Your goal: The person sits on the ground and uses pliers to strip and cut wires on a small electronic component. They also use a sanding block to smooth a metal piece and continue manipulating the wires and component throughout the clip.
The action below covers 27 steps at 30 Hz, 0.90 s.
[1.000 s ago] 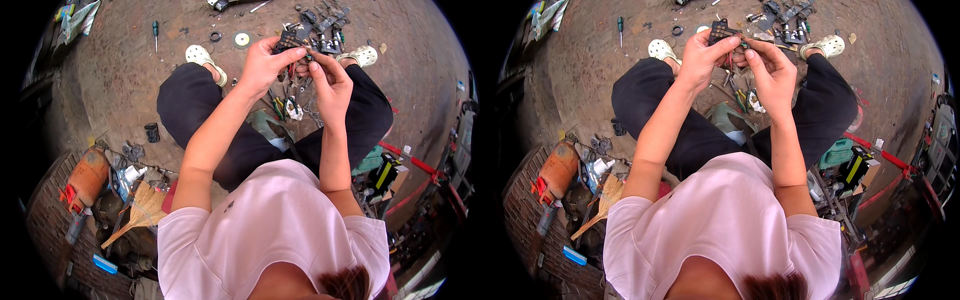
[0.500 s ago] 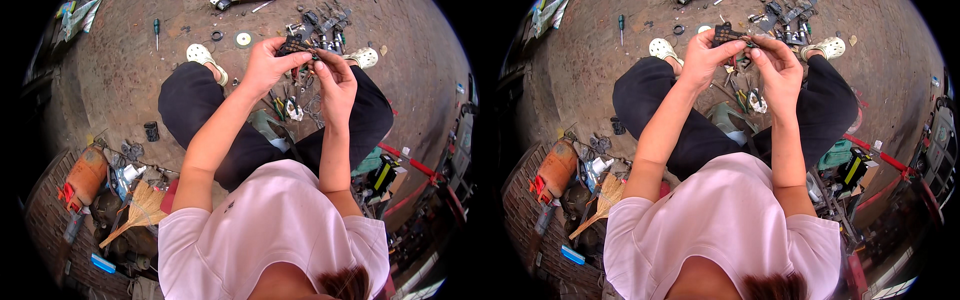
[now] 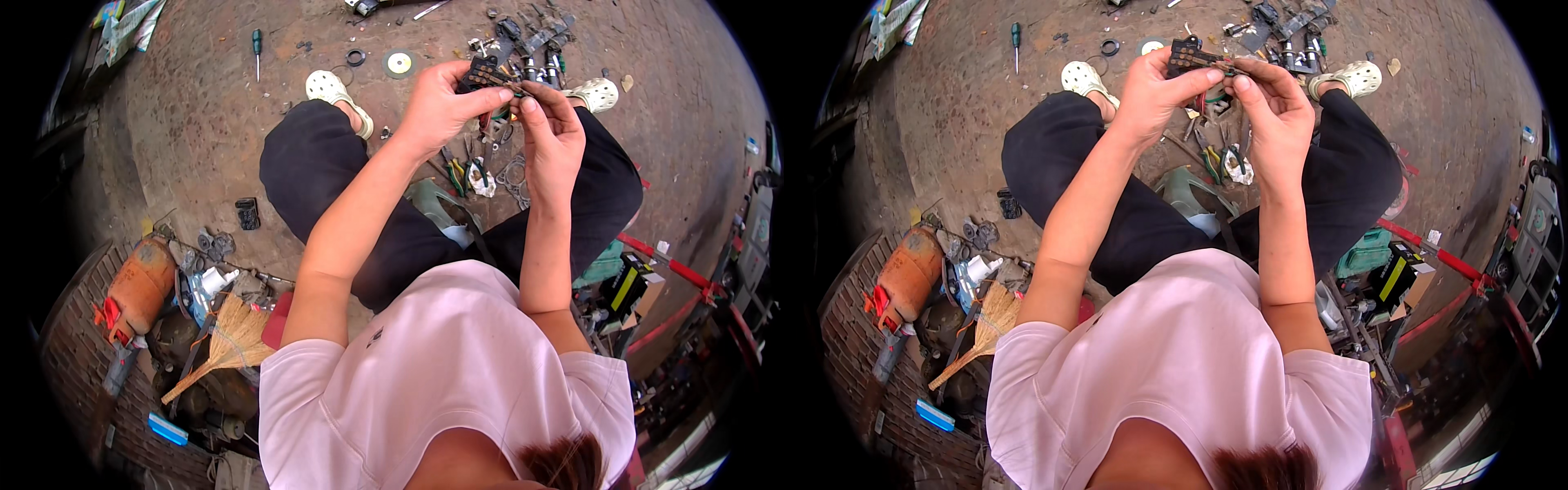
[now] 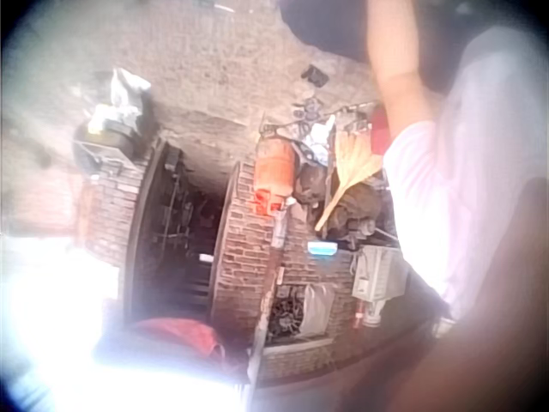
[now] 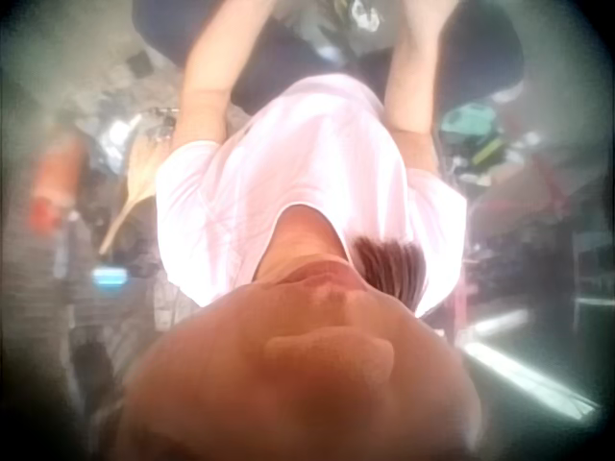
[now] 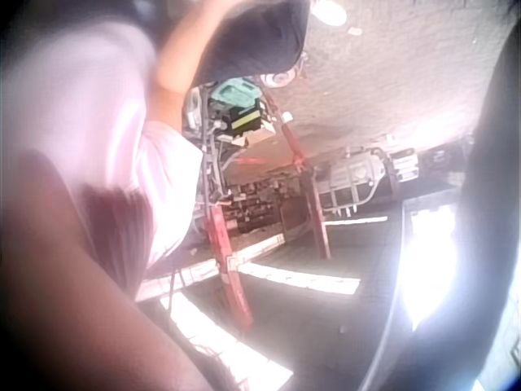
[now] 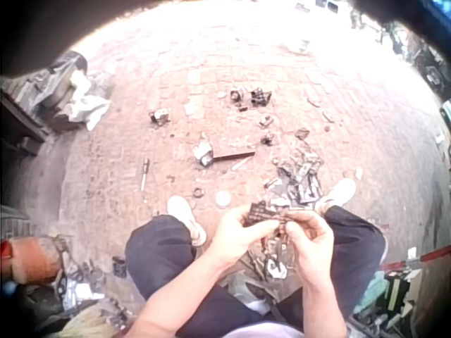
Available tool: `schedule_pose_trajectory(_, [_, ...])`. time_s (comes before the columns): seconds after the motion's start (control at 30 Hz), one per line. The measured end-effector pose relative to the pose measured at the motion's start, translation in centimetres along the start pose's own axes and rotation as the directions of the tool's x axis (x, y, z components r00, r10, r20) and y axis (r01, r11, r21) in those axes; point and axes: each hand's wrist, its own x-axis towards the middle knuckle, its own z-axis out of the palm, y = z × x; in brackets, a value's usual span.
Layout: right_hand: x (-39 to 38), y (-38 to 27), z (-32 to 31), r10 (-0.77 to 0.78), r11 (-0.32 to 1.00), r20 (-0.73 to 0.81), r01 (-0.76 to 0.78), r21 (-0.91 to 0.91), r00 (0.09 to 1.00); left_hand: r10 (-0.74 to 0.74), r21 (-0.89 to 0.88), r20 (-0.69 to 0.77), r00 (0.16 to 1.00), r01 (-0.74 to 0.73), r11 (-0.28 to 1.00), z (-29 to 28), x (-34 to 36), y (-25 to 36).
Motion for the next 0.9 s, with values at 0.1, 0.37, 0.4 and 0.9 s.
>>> schedule_pose_trajectory(0.1, [0.1,0.0,0.0,-0.032,0.999,-0.003,0.032,-0.014,0.999,0.010,-0.021,-0.008,1.000,-0.010,1.000,0.1,0.1,-0.1])
schedule_pose_trajectory(0.37, [-0.1,-1.0,0.7,-0.129,0.972,0.012,0.129,-0.198,0.992,0.020,-0.056,-0.020,1.000,-0.021,0.998,0.4,-0.1,-0.1])
schedule_pose_trajectory(0.4, [-0.1,-0.9,0.8,-0.155,0.958,0.004,0.151,-0.244,0.988,0.027,-0.056,-0.038,0.999,-0.030,0.998,0.4,-0.1,-0.2])
schedule_pose_trajectory(0.9, [0.1,0.3,0.7,-0.194,0.921,-0.016,0.176,-0.347,0.981,0.022,-0.140,-0.110,0.994,-0.037,0.989,0.0,0.2,-0.7])
